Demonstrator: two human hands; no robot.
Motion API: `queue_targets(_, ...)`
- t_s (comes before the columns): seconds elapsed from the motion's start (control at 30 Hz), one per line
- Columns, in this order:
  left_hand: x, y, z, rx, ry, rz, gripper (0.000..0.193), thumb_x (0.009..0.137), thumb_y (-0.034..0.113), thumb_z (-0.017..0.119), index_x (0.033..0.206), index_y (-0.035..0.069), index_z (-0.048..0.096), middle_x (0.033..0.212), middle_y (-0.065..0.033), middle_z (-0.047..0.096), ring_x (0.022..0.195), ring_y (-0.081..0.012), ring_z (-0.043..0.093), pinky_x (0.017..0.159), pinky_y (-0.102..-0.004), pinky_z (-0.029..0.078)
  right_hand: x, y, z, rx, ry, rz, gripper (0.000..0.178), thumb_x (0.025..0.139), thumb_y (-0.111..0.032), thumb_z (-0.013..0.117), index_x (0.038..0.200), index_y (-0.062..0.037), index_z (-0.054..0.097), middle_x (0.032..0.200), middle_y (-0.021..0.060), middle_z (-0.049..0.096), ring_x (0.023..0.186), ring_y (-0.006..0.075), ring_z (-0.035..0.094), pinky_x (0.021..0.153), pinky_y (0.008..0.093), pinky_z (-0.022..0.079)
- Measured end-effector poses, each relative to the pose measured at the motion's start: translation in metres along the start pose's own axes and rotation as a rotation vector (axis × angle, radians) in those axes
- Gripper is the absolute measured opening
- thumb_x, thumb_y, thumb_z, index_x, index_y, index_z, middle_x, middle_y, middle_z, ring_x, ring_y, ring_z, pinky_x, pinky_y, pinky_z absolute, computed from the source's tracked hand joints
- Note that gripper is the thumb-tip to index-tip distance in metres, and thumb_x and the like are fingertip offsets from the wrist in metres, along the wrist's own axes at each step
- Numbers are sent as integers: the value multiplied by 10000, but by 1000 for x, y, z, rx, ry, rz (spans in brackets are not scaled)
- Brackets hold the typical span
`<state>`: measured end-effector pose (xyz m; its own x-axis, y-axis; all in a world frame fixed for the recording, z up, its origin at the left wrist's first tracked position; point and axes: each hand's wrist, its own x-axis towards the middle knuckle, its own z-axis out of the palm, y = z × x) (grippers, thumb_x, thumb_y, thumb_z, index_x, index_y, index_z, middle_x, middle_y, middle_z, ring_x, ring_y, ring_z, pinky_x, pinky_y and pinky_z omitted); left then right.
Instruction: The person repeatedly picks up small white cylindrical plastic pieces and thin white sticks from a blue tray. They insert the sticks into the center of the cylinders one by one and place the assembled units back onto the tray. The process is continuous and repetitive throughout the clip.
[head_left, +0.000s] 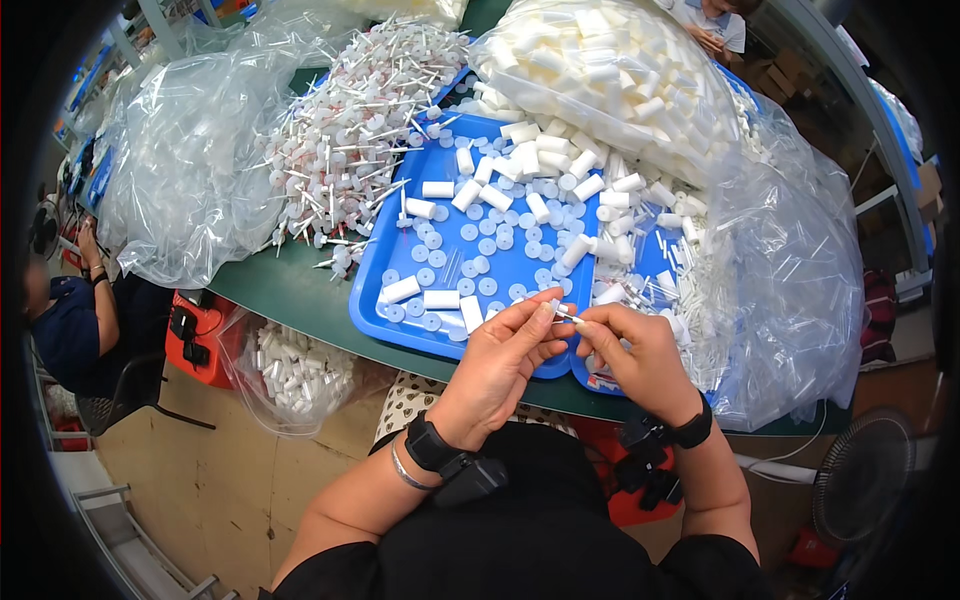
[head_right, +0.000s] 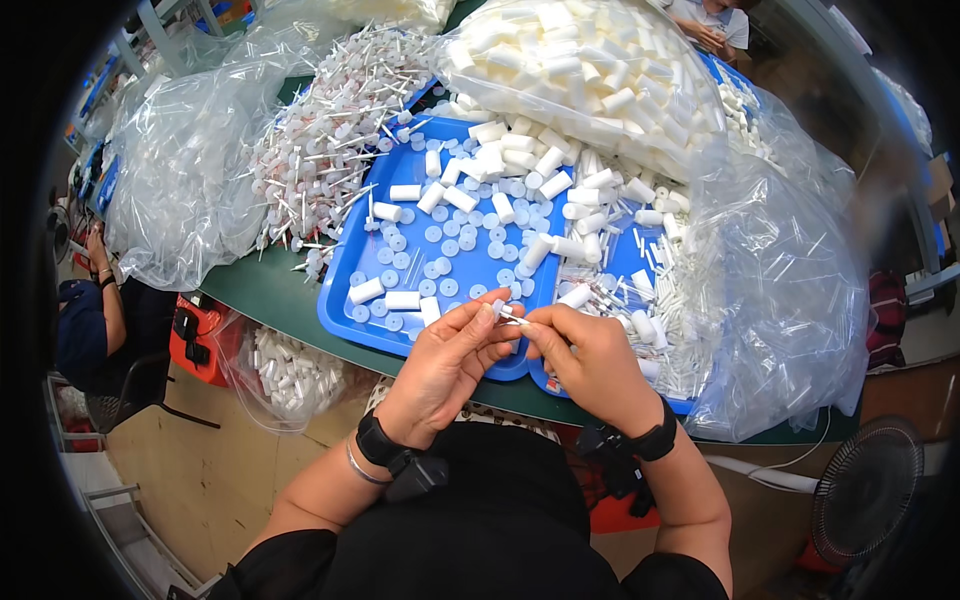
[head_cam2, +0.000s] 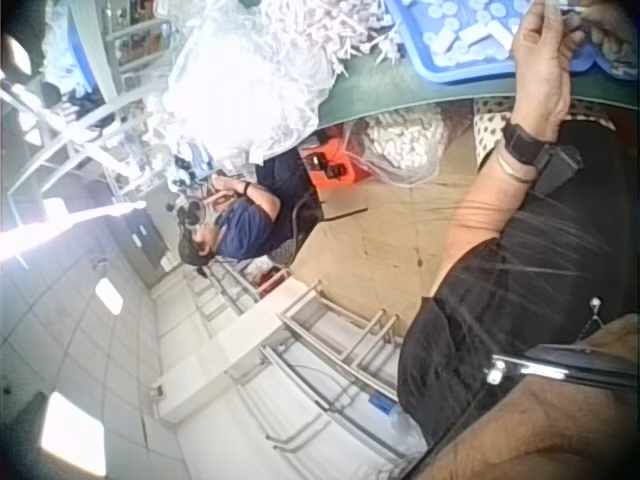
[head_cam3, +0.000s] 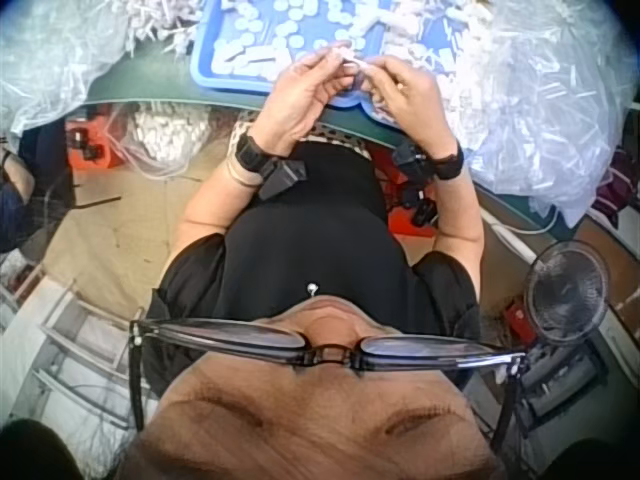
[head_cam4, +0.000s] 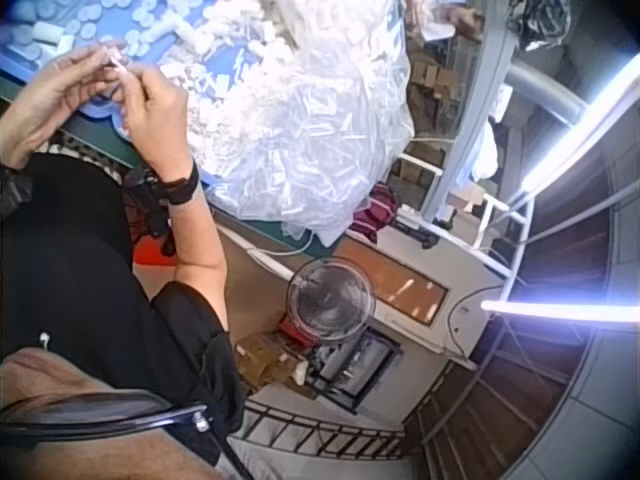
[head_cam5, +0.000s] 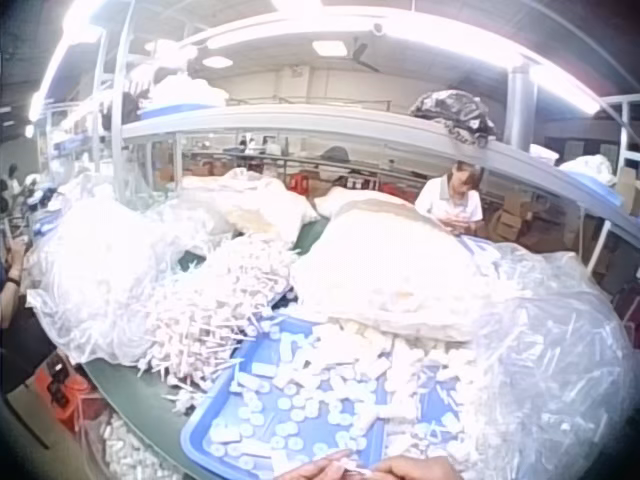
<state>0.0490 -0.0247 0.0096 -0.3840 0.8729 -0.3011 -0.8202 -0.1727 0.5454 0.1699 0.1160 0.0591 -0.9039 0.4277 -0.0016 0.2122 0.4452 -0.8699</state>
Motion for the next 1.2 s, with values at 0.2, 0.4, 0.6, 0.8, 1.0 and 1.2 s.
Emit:
queue_targets(0.2,-3,-3,1,300,28,121,395,1001,172,595,1339,-29,553,1131,-77,679,916,-83,609,796,-231,506,2,3,2,195,-127,210,199,996,-180,582,1015,4,656,706,52,668,575,114,620,520,268,476)
queue_targets(0.4,6,30,-1,394,159,223,300,992,217,616,1200,3,643,917,-26,650,783,-71,567,676,-217,461,2,-2,5,-470,100,-367,209,888,-175,705,1029,-23,678,739,148,662,627,301,652,553,377,495)
queue_targets(0.6,42,161,-34,-123,151,397,329,1001,268,594,1100,-44,568,1149,-211,645,1061,-217,640,933,-339,516,-1,4,-53,-537,340,-171,143,890,-126,692,993,-28,695,770,159,681,634,301,656,565,357,492)
queue_targets(0.8,27,87,-35,1090,43,342,281,950,161,658,1191,17,657,1147,-76,686,1008,-151,633,885,-295,498,-5,24,-74,-708,228,-189,114,841,-87,689,940,-30,698,848,133,689,790,324,649,708,412,510)
queue_targets(1.0,47,25,-18,1664,-186,688,256,870,44,651,1123,12,660,1076,-133,663,972,-318,603,869,-379,498,17,58,-63,-953,33,-204,72,807,-124,681,832,-61,707,836,92,665,862,305,618,784,423,470)
queue_targets(1.2,59,16,-3,1862,-182,677,274,816,12,654,1089,27,654,974,-128,618,931,-339,548,840,-419,475,34,85,-57,-1072,-5,-160,74,747,-160,673,760,-88,680,805,86,653,827,313,619,720,441,468)
